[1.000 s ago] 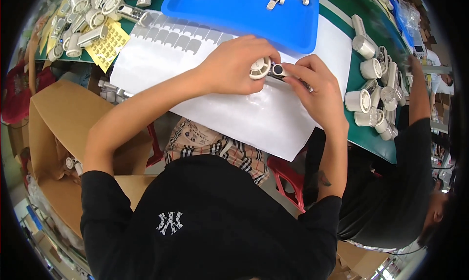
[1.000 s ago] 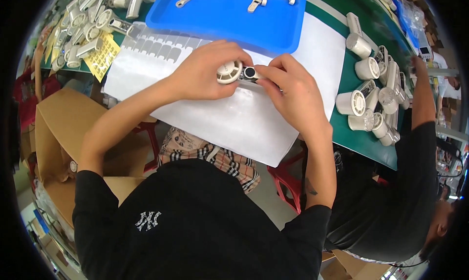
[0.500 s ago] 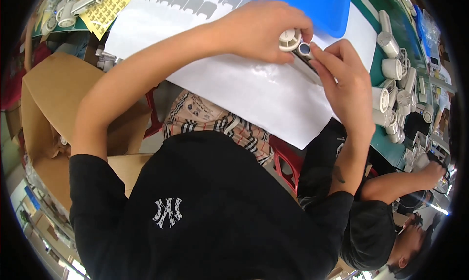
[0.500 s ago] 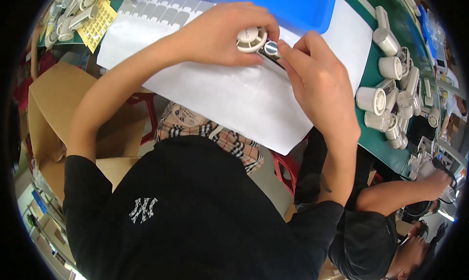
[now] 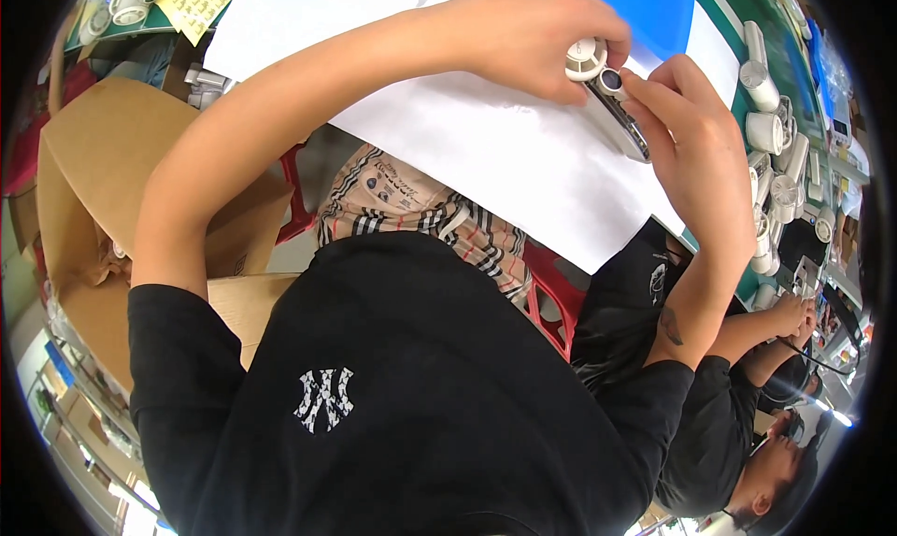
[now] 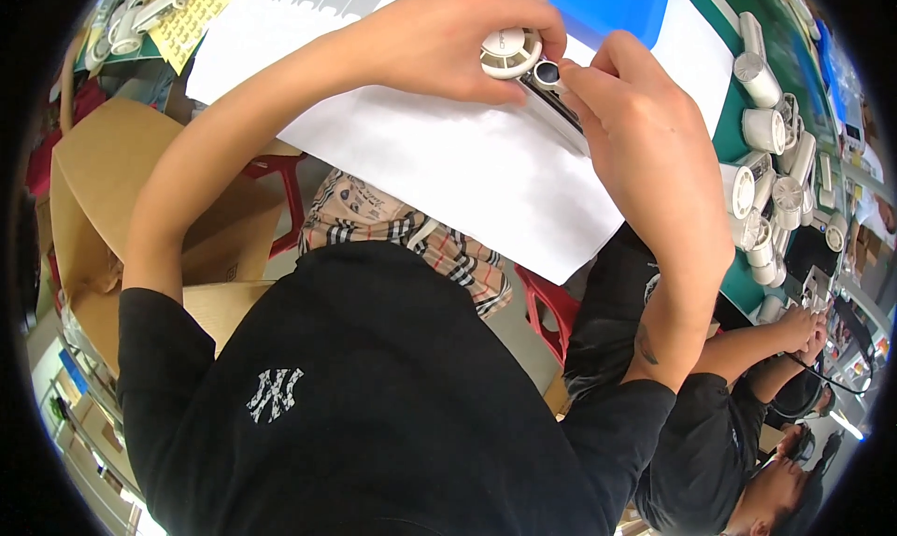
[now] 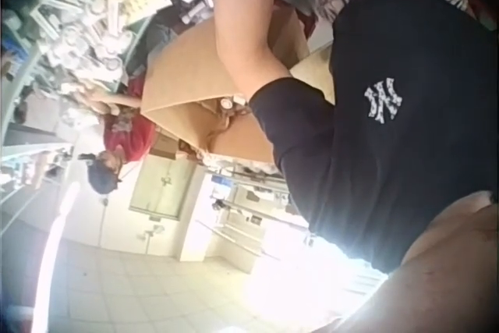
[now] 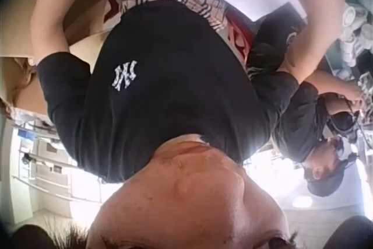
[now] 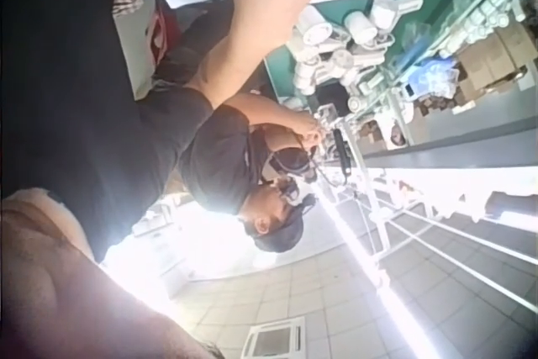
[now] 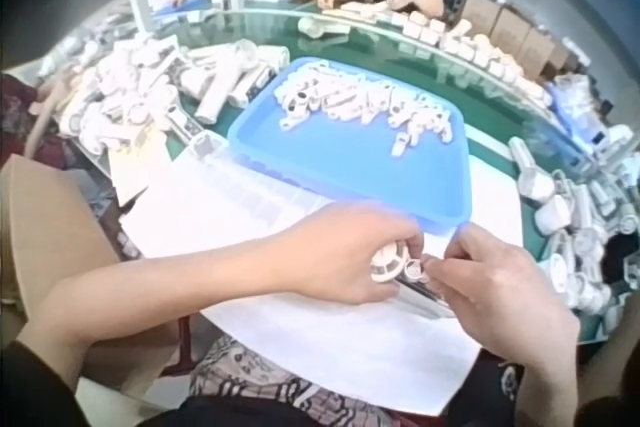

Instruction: The person assembles small electronic fans by hand at a factory workstation, fitting plastic housings together and applying stickers to the assembled fans.

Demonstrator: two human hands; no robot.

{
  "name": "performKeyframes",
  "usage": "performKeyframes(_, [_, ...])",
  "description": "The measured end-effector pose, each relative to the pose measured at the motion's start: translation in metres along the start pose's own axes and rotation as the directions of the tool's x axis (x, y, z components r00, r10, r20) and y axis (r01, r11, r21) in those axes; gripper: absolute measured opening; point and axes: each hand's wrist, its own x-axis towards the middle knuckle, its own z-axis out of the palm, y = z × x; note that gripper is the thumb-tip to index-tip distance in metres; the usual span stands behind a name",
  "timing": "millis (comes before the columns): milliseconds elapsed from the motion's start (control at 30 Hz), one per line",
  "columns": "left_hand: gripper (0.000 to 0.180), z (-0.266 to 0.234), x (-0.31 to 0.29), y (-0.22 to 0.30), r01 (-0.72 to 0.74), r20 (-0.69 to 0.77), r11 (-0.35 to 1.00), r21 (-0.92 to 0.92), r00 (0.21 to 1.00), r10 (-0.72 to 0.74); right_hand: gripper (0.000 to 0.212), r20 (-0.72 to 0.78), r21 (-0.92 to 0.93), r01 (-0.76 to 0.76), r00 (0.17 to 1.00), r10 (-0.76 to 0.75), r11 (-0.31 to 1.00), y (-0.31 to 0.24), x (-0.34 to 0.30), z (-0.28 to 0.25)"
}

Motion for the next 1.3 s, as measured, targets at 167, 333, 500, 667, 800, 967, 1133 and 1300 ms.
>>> performKeyframes(167, [0.034, 0.001, -0.004, -0.002, -0.008, -0.06, 1.0, 0.015, 0.998, 0.009, 0.026, -0.251, 0.302, -0.122, 0.947, 0.202, 0.946, 0.012, -0.017, 0.022])
performKeyframes(333, [0.034, 0.002, -0.004, 0.003, -0.002, -0.101, 1.0, -0.007, 0.995, 0.001, 0.024, -0.369, 0.474, -0.105, 0.878, 0.306, 0.874, 0.015, -0.025, 0.046])
performKeyframes(500, [0.032, 0.0, -0.003, 0.007, 0.022, -0.066, 1.0, 0.018, 0.998, -0.021, 0.023, -0.35, 0.492, -0.118, 0.88, 0.321, 0.862, 0.009, -0.021, 0.047])
performKeyframes(667, [0.029, 0.004, -0.004, 0.006, -0.039, -0.128, 0.999, 0.037, 0.991, 0.044, 0.021, -0.37, 0.453, -0.108, 0.88, 0.297, 0.885, 0.007, -0.024, 0.05])
performKeyframes(800, [0.024, 0.003, -0.001, 0.005, -0.061, -0.128, 0.998, -0.007, 0.99, 0.059, 0.017, -0.415, 0.41, -0.103, 0.864, 0.286, 0.906, 0.003, -0.022, 0.048])
performKeyframes(967, [0.019, 0.0, -0.002, 0.008, -0.068, -0.111, 0.997, -0.042, 0.992, 0.062, 0.011, -0.446, 0.124, -0.103, 0.883, 0.148, 0.987, 0.0, -0.019, 0.042])
performKeyframes(1133, [0.024, 0.002, -0.008, 0.012, -0.149, -0.131, 0.971, 0.189, 0.976, 0.176, 0.018, -0.317, 0.298, -0.137, 0.919, 0.234, 0.945, 0.008, -0.022, 0.042])
performKeyframes(1300, [0.021, 0.02, -0.017, -0.002, -0.393, -0.221, 0.707, 0.588, 0.763, 0.607, 0.047, -0.252, 0.581, -0.059, 0.935, 0.249, 0.812, 0.023, -0.034, 0.068])
